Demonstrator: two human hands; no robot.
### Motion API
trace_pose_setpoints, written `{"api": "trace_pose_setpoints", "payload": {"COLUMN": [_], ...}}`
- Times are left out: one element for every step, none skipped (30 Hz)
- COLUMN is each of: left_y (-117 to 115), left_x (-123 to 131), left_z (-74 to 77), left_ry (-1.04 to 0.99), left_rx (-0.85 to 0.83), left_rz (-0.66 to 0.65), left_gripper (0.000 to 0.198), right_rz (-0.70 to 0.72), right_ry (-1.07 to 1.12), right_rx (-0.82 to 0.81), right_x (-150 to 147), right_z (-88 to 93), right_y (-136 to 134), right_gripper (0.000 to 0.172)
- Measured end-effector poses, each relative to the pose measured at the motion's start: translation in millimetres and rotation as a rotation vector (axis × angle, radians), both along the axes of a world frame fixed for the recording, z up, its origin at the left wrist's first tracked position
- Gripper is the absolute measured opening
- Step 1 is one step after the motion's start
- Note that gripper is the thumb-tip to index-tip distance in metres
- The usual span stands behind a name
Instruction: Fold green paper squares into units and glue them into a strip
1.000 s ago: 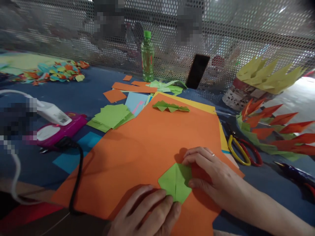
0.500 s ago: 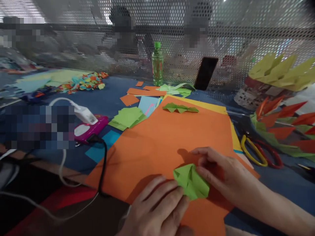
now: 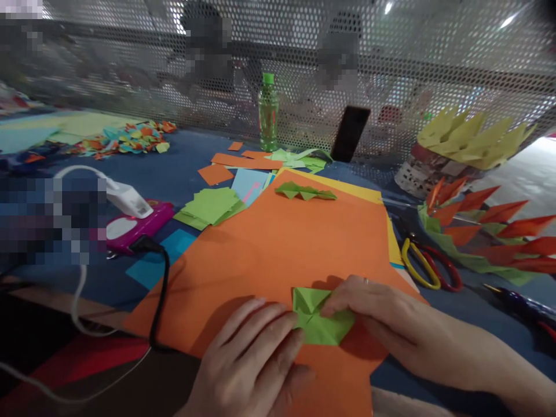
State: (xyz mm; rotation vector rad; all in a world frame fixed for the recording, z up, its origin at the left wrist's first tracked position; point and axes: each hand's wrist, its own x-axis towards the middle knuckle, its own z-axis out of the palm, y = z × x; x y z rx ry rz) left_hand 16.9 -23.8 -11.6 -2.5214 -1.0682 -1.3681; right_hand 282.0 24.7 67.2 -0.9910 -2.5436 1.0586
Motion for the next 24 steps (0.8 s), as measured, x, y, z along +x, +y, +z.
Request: {"api": "trace_pose_setpoints", "payload": {"left_y": [0, 1, 1, 2, 3, 4, 5, 5, 5, 4, 3, 0, -3, -6, -10, -13, -16, -18, -19, -20, -20, -19, -18, -17], "left_x": [-1, -1, -2, -3, -4, -5, -6, -6, -7, -7, -7, -7, -6, -5, -3, -2, 0, 2, 3, 4, 5, 5, 4, 4], "left_z": [1.6, 3.7, 6.3, 9.3, 12.4, 15.3, 17.9, 20.0, 21.3, 21.9, 21.9, 21.1, 19.8, 17.9, 15.6, 12.9, 10.2, 7.5, 5.1, 3.1, 1.4, 0.0, -1.2, -2.2], "left_ry": [-0.001, -0.007, 0.006, 0.042, 0.089, 0.13, 0.185, 0.169, 0.177, 0.17, 0.174, 0.19, 0.207, 0.216, 0.231, 0.247, 0.264, 0.264, 0.263, 0.262, 0.257, 0.253, 0.249, 0.242], "left_rx": [-0.002, 0.005, -0.001, -0.017, -0.04, -0.058, -0.087, -0.071, -0.065, -0.052, -0.046, -0.054, -0.065, -0.059, -0.055, -0.054, -0.042, -0.045, -0.045, -0.057, -0.069, -0.078, -0.093, -0.107], "left_rz": [0.0, 0.004, 0.005, 0.001, -0.005, -0.008, -0.017, 0.001, 0.018, 0.04, 0.059, 0.072, 0.075, 0.064, 0.043, 0.011, -0.027, -0.038, -0.047, -0.048, -0.046, -0.049, -0.048, -0.044], "left_gripper": [0.025, 0.026, 0.025, 0.024, 0.023, 0.022, 0.02, 0.02, 0.02, 0.021, 0.022, 0.023, 0.025, 0.027, 0.028, 0.029, 0.029, 0.03, 0.03, 0.031, 0.031, 0.031, 0.031, 0.031], "right_rz": [0.018, 0.022, 0.017, 0.013, 0.008, 0.012, 0.025, 0.046, 0.065, 0.08, 0.082, 0.073, 0.058, 0.043, 0.03, 0.022, 0.019, 0.025, 0.037, 0.046, 0.052, 0.048, 0.038, 0.027], "right_ry": [0.012, 0.028, 0.046, 0.061, 0.085, 0.115, 0.146, 0.168, 0.177, 0.175, 0.164, 0.144, 0.123, 0.103, 0.086, 0.07, 0.054, 0.042, 0.034, 0.026, 0.015, 0.006, 0.002, 0.003], "right_rx": [0.004, 0.01, 0.019, 0.028, 0.043, 0.062, 0.087, 0.115, 0.146, 0.18, 0.219, 0.258, 0.295, 0.326, 0.355, 0.382, 0.404, 0.421, 0.433, 0.44, 0.438, 0.43, 0.416, 0.395], "right_x": [0, -2, -4, -7, -10, -12, -14, -15, -16, -16, -15, -15, -15, -15, -15, -16, -17, -17, -18, -18, -17, -17, -16, -14], "right_z": [-0.9, -2.0, -3.1, -4.4, -5.7, -7.2, -8.8, -10.6, -12.4, -14.3, -16.0, -17.5, -18.5, -19.0, -18.9, -18.1, -16.7, -15.0, -13.1, -11.2, -9.5, -8.3, -7.5, -7.2], "right_y": [1, 3, 5, 7, 9, 11, 12, 13, 13, 12, 10, 8, 6, 3, 1, -1, -3, -4, -5, -5, -6, -5, -4, -3], "right_gripper": [0.054, 0.055, 0.053, 0.047, 0.039, 0.031, 0.023, 0.018, 0.014, 0.013, 0.012, 0.012, 0.012, 0.012, 0.012, 0.013, 0.014, 0.015, 0.016, 0.017, 0.019, 0.022, 0.025, 0.026]}}
